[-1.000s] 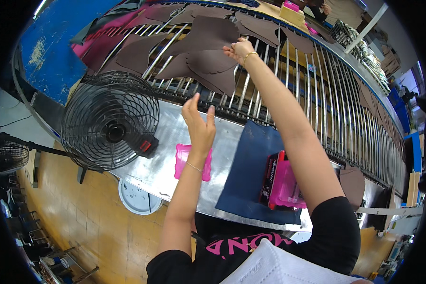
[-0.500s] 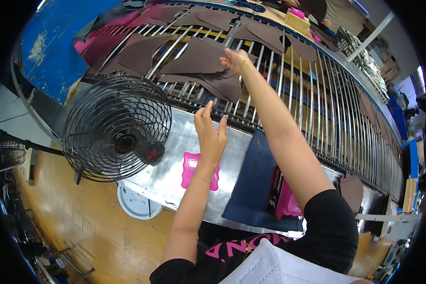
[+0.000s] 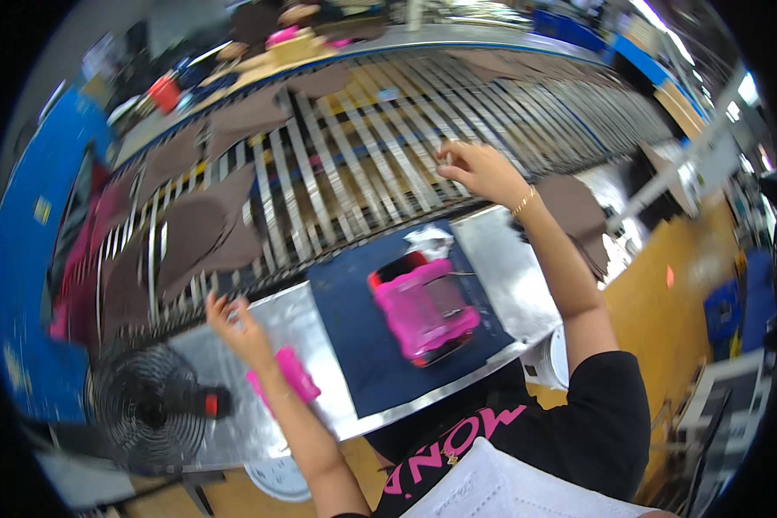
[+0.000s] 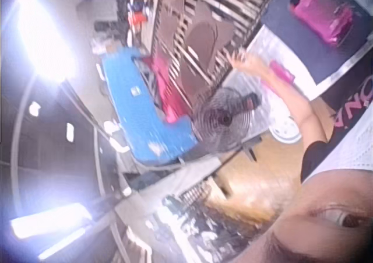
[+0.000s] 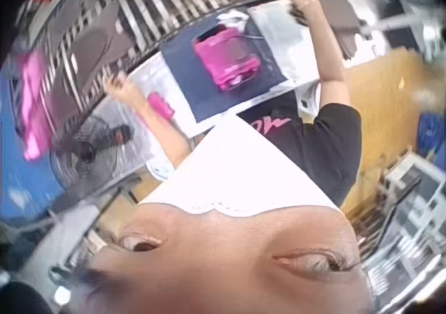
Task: The person repeatedly picks up brown fabric pieces from a stack and places them onto a moving conveyor belt. The person handles the pieces one at a time, spacing them along the belt as it moves. A pink handheld device and a white container are visible on the work surface.
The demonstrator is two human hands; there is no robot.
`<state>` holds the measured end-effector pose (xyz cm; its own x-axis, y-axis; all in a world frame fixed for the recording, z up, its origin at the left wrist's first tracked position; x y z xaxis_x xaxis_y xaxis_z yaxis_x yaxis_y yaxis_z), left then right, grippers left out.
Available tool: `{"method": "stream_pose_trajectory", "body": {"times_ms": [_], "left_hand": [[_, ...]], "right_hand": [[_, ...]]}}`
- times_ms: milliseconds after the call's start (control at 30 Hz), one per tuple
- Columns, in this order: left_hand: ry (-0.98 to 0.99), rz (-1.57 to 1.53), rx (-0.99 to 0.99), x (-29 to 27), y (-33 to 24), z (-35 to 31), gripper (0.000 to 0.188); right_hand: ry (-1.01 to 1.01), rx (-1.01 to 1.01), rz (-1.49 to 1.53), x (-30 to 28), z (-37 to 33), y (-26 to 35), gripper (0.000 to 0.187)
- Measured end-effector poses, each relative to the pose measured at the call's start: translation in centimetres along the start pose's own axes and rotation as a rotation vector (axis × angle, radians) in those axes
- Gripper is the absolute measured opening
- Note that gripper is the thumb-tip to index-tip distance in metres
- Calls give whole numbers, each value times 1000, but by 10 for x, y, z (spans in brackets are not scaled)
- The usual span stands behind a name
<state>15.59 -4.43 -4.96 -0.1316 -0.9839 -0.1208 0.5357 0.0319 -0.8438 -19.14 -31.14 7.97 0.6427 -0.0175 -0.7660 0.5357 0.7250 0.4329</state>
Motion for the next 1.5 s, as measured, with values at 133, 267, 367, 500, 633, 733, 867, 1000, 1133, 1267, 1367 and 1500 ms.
{"method": "stream_pose_trajectory", "body": {"times_ms": [133,267,367,500,633,733,867,1000,1133,1267,1367,1500], "left_hand": [[48,-214,-95,-1,-4,-2,35],[127,-188,-158,2,-23,-6,23],[142,-140,-112,2,-46,-13,34],[119,-130,-83,0,-72,-25,34],[137,-59,-75,-6,-84,-35,34],[139,-41,-74,-9,-85,-38,34],[126,-16,-60,-13,-83,-37,34],[149,-26,-45,-11,-79,-36,33],[189,-51,-33,-4,-78,-37,32],[213,-31,-5,1,-85,-36,32],[219,-35,-13,5,-95,-33,31],[208,-97,-1,16,-121,-32,29]], "right_hand": [[-148,550,-812,-92,-160,-139,40],[-169,959,-774,-130,-266,-212,66],[-67,933,-691,-122,-291,-234,72],[-193,1036,-608,-133,-293,-256,80],[-195,1020,-660,-134,-288,-263,83],[-253,1063,-694,-138,-285,-254,81],[-251,1105,-726,-144,-281,-233,70],[-259,1079,-868,-139,-282,-212,58],[-300,1038,-821,-138,-284,-211,50],[-326,961,-588,-147,-281,-209,38],[-409,1114,-187,-159,-277,-191,36],[-536,860,-194,-177,-236,-137,31]]}}
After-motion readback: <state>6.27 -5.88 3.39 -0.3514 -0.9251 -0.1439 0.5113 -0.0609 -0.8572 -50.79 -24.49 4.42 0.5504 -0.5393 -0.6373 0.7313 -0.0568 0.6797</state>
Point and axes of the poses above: each hand's wrist, its own z-axis towards the middle knuckle, its own x-axis out of the palm, y = z × x, the point moved 3 cm from there along z, towards the middle knuckle, and after that the axes turned 12 degrees about -y, right-handed, at the moved point
